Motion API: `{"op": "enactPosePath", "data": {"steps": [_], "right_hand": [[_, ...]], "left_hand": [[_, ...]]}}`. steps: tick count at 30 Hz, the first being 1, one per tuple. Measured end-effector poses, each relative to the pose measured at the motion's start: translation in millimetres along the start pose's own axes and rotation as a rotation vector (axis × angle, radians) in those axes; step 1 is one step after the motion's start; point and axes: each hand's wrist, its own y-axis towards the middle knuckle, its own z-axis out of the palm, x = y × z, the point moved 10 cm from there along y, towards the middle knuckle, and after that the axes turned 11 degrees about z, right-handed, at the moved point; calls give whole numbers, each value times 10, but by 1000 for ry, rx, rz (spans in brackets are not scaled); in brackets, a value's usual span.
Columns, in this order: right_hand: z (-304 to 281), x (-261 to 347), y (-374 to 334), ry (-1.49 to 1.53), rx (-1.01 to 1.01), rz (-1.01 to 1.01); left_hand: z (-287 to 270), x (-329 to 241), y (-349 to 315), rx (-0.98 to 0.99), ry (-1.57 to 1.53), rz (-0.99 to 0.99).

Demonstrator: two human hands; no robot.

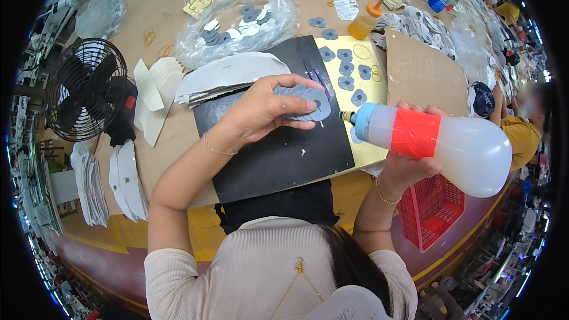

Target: The person folds white fabric pieces and then applies glue from a squeeze bottle onto small gray circular fabric parts, placing them on a black work surface. The person repeats this process for multiple parts.

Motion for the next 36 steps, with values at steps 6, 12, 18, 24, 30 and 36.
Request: {"op": "enactPosePath", "data": {"steps": [6, 12, 18, 24, 30, 36], "right_hand": [[141, 85, -46, -27, 30, -19], [204, 68, -64, -34, 110, -52], [224, 61, -116, -126, 53, -72], [114, 118, -59, -28, -1, -138], [343, 150, -91, 17, 216, -90], [462, 130, -188, -108, 299, -165]], "left_hand": [[-1, -57, -98, -58, 195, 133], [46, -72, -107, -58, 230, 161], [73, -43, -126, -60, 186, 138], [86, -24, -137, -47, 192, 105], [78, 3, -152, -45, 355, 57], [100, 11, -140, -5, 400, 52]]}}
